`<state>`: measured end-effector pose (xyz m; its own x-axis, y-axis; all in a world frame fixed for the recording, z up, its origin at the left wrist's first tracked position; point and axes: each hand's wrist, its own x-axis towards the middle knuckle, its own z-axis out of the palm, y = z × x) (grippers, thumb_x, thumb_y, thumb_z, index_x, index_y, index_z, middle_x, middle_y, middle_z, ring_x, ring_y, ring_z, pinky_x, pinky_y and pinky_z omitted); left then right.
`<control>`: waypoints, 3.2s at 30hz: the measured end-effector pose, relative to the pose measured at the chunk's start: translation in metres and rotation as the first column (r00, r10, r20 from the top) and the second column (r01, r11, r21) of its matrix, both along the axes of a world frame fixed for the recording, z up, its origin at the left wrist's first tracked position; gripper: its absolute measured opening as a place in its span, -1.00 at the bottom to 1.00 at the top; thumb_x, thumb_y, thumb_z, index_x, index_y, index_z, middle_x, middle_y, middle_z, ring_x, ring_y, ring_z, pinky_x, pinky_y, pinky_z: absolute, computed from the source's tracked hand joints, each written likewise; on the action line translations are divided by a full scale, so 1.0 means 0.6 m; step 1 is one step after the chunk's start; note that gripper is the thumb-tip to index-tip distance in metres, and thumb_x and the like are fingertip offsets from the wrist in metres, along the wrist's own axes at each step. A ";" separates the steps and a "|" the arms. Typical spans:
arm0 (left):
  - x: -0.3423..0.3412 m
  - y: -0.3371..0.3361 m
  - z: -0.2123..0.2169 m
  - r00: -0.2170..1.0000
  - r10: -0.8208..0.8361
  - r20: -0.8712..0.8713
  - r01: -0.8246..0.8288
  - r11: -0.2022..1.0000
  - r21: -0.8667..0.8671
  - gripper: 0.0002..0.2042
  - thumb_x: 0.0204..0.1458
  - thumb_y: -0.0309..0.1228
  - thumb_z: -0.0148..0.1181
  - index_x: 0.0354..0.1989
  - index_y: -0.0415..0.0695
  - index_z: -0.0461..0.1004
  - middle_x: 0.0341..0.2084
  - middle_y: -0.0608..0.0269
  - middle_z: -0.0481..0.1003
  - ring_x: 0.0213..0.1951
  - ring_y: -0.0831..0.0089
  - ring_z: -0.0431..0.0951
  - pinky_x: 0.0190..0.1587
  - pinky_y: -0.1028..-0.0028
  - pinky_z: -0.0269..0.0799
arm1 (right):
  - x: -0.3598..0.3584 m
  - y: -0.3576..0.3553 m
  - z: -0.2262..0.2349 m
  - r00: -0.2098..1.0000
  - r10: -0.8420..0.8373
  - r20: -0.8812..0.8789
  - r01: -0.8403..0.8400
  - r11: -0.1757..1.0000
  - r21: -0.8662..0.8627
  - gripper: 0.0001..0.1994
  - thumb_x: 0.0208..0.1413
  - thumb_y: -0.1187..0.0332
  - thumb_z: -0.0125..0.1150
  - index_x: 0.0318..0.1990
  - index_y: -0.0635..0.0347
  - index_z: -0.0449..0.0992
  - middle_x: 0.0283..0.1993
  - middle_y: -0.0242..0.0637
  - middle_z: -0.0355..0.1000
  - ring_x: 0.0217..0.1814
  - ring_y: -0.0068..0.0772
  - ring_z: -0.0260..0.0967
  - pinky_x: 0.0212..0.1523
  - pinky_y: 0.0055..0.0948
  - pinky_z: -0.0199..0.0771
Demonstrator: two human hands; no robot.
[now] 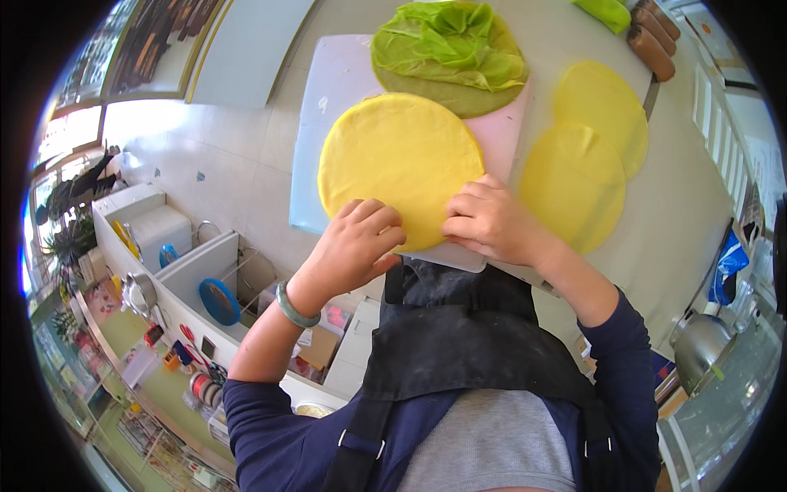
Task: The person pipes cream onto green crepes, adds chocolate chips, and rolls them into cylinders. They then separate and stack yellow crepes, pipe cream onto them, and prepare to roll them.
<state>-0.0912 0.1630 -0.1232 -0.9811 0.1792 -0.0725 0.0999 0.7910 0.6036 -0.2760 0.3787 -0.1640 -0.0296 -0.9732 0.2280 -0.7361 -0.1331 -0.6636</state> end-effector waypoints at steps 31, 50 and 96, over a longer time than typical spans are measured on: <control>-0.004 -0.052 -0.007 0.995 0.079 0.069 -0.086 0.990 0.110 -0.86 0.01 -0.38 0.39 -0.33 -0.05 0.53 -0.37 0.31 0.50 -0.20 0.23 0.51 -0.10 0.25 0.40 | 0.084 -0.086 0.036 0.964 -0.239 0.113 0.213 0.955 0.205 -0.79 0.10 0.28 0.39 -0.34 0.16 0.46 -0.36 -0.23 0.46 -0.21 -0.09 0.49 -0.18 -0.12 0.50; -0.010 -0.062 -0.009 0.994 0.000 0.107 -0.010 0.996 0.092 -0.92 0.02 -0.38 0.35 -0.35 -0.04 0.58 -0.42 0.31 0.55 -0.18 0.24 0.55 -0.06 0.25 0.44 | 0.109 -0.096 0.033 0.963 -0.235 0.134 0.195 0.946 0.261 -0.87 0.13 0.37 0.28 -0.41 0.15 0.50 -0.41 -0.21 0.47 -0.27 -0.07 0.51 -0.25 -0.10 0.53; 0.093 -0.018 -0.029 0.704 0.706 -0.079 -0.709 0.705 -0.018 -0.26 -0.18 -0.29 0.60 0.27 -0.03 0.42 0.28 0.06 0.34 0.33 -0.05 0.28 0.40 0.05 0.15 | 0.116 -0.126 0.031 0.790 -0.448 0.419 0.325 0.885 0.334 -0.88 0.23 0.49 0.31 -0.29 0.28 0.46 -0.35 -0.21 0.52 -0.38 -0.31 0.54 -0.34 -0.37 0.51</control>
<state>-0.0355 0.1523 -0.1407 -0.8208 -0.5712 0.0021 -0.4645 0.6697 0.5794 -0.2066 0.3033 -0.1455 -0.4586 -0.8768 -0.1446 -0.2791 0.2966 -0.9133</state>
